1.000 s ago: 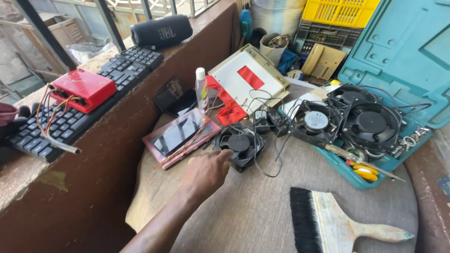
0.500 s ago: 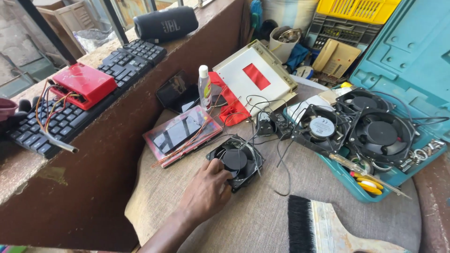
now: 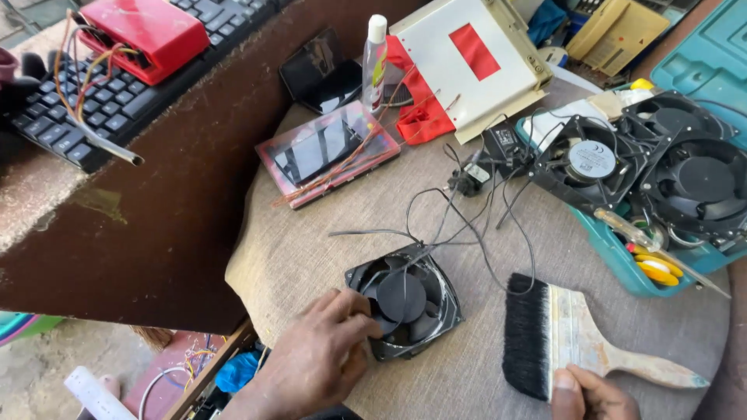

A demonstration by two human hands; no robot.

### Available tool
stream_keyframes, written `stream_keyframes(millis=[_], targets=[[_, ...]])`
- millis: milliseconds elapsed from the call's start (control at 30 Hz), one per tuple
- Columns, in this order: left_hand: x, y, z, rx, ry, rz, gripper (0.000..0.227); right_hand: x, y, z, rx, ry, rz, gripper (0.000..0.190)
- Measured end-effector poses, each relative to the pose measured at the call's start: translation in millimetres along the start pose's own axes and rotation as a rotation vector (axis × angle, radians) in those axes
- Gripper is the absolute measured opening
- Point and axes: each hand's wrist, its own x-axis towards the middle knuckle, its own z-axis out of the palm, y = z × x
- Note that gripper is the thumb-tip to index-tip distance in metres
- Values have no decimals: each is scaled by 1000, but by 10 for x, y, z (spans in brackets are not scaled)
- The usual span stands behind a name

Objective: Cleaning dust from computer cooling fans using a paintbrush and organizing wires on a workbench.

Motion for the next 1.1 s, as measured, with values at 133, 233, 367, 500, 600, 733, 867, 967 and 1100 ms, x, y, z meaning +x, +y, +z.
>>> stream_keyframes(millis=[133,233,367,500,600,733,867,967,1100], targets=[[46,13,43,95,243,-57,19,-12,-585,2,15,77,57,28],[128,-24,170,200,234,-348,51,-53,-668,115,23,-1,-2,21],[274,-105,296,292,86,-426,82,-99,-1209,469,-38,-373,123,56],[344,-142,223,90,134,-471,30,-47,-1302,797,-235,-592,21,74],[400,-293,250,46,338,-300,23,-73,-1564,799,-144,-566,294,35],[608,-226,-63,94,328,-394,25,-132,-1388,724,-11,-619,453,42],[646,-144,-87,-20,-130,-395,43,-178,-1437,605,49,-747,799,59],[508,-190,124,-20,-216,-196,31,-186,-1370,465,-80,-801,829,61],[317,-232,203,88,-57,-264,39,-160,-1457,409,-238,-873,546,50]])
